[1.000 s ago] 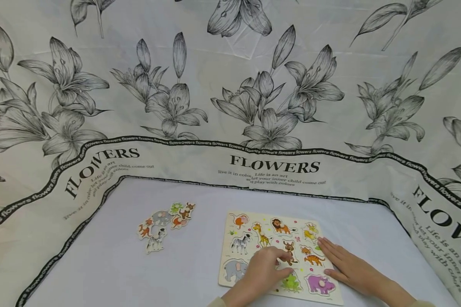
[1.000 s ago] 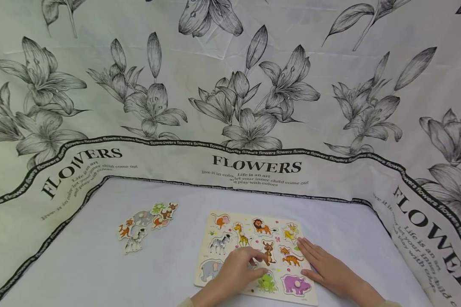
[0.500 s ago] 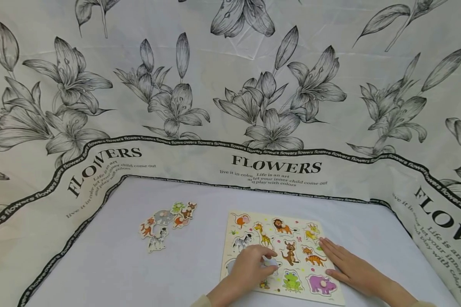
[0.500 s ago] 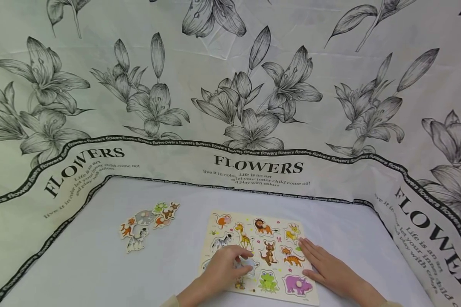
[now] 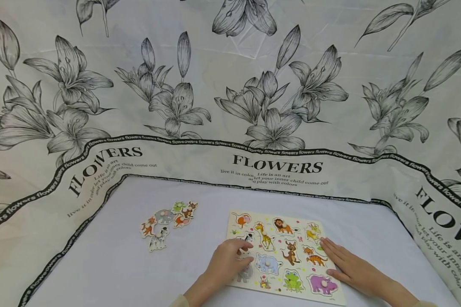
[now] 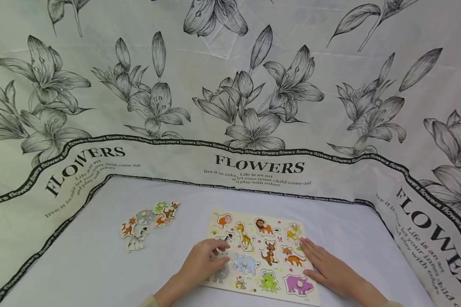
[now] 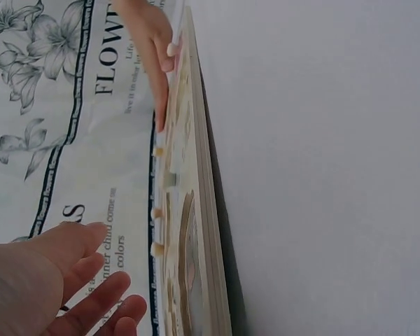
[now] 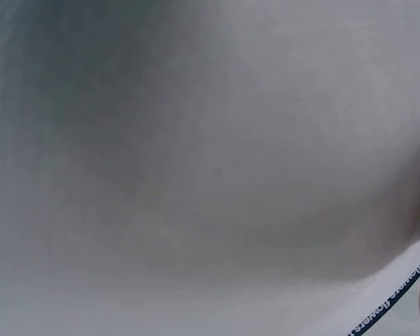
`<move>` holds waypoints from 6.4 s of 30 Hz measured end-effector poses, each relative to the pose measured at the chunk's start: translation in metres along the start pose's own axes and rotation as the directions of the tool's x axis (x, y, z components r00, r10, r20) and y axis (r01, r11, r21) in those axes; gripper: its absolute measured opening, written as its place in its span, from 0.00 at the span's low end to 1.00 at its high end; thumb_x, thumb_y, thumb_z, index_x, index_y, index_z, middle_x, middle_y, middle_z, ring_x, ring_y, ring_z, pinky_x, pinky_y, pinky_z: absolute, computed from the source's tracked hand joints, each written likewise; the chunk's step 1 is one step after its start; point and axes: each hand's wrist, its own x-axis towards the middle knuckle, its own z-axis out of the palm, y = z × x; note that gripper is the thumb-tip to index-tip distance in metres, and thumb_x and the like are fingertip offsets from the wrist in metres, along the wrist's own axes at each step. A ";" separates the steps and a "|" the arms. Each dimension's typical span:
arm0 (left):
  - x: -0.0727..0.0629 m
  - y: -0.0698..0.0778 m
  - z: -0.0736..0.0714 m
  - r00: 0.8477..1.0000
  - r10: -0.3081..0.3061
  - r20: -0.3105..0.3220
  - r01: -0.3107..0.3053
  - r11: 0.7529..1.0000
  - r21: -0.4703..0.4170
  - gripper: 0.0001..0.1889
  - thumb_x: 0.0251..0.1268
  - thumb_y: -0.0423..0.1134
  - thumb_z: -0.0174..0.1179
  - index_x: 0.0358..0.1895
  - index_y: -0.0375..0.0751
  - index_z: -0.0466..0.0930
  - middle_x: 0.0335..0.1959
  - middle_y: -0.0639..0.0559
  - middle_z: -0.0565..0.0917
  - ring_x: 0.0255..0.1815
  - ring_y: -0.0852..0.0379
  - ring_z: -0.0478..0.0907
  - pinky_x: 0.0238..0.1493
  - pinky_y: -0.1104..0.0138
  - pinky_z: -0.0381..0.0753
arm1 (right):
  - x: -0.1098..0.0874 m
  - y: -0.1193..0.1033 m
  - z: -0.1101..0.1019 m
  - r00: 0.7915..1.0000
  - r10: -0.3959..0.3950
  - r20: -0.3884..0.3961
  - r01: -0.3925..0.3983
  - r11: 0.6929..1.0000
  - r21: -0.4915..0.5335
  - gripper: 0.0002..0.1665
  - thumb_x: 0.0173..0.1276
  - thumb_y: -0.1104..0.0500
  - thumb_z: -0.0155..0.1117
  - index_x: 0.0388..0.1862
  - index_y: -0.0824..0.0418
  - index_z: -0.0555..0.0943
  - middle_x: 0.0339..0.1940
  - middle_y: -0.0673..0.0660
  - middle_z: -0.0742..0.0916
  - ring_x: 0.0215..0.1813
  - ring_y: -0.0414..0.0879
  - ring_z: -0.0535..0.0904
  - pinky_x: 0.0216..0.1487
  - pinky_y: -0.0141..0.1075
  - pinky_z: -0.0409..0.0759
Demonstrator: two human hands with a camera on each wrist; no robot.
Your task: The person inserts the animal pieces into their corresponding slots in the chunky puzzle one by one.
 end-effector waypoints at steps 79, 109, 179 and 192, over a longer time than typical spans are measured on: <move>-0.024 -0.156 -0.181 0.948 -0.161 -0.274 0.198 0.973 0.115 0.20 0.60 0.38 0.66 0.56 0.36 0.78 0.52 0.38 0.82 0.47 0.44 0.81 0.39 0.65 0.80 | -0.001 0.002 0.005 1.000 0.004 -0.019 -0.005 1.000 -0.020 0.40 0.68 0.46 0.60 0.72 0.65 0.62 0.79 0.48 0.57 0.76 0.23 0.32 0.68 0.13 0.29; -0.036 -0.197 -0.194 0.978 -0.151 -0.147 0.170 0.977 0.127 0.19 0.53 0.41 0.70 0.45 0.32 0.82 0.38 0.43 0.84 0.36 0.54 0.77 0.38 0.62 0.78 | -0.001 0.001 0.003 0.995 0.058 0.084 -0.060 0.998 0.012 0.42 0.72 0.42 0.53 0.76 0.62 0.55 0.75 0.31 0.36 0.72 0.19 0.25 0.64 0.11 0.24; -0.038 -0.194 -0.187 0.937 -0.252 -0.241 0.311 0.917 0.251 0.10 0.57 0.39 0.67 0.38 0.37 0.86 0.28 0.52 0.81 0.28 0.59 0.69 0.27 0.70 0.66 | 0.000 0.000 0.005 0.997 0.057 0.061 -0.057 0.998 0.007 0.42 0.70 0.43 0.56 0.76 0.61 0.56 0.78 0.35 0.42 0.73 0.20 0.26 0.66 0.13 0.24; -0.036 -0.180 -0.184 0.949 -0.169 -0.267 0.246 0.925 0.290 0.09 0.56 0.42 0.69 0.35 0.41 0.86 0.31 0.52 0.84 0.28 0.62 0.71 0.27 0.72 0.68 | 0.000 -0.001 0.004 0.995 0.076 0.061 -0.077 0.997 0.018 0.41 0.71 0.42 0.55 0.75 0.62 0.58 0.78 0.35 0.44 0.73 0.19 0.27 0.66 0.12 0.25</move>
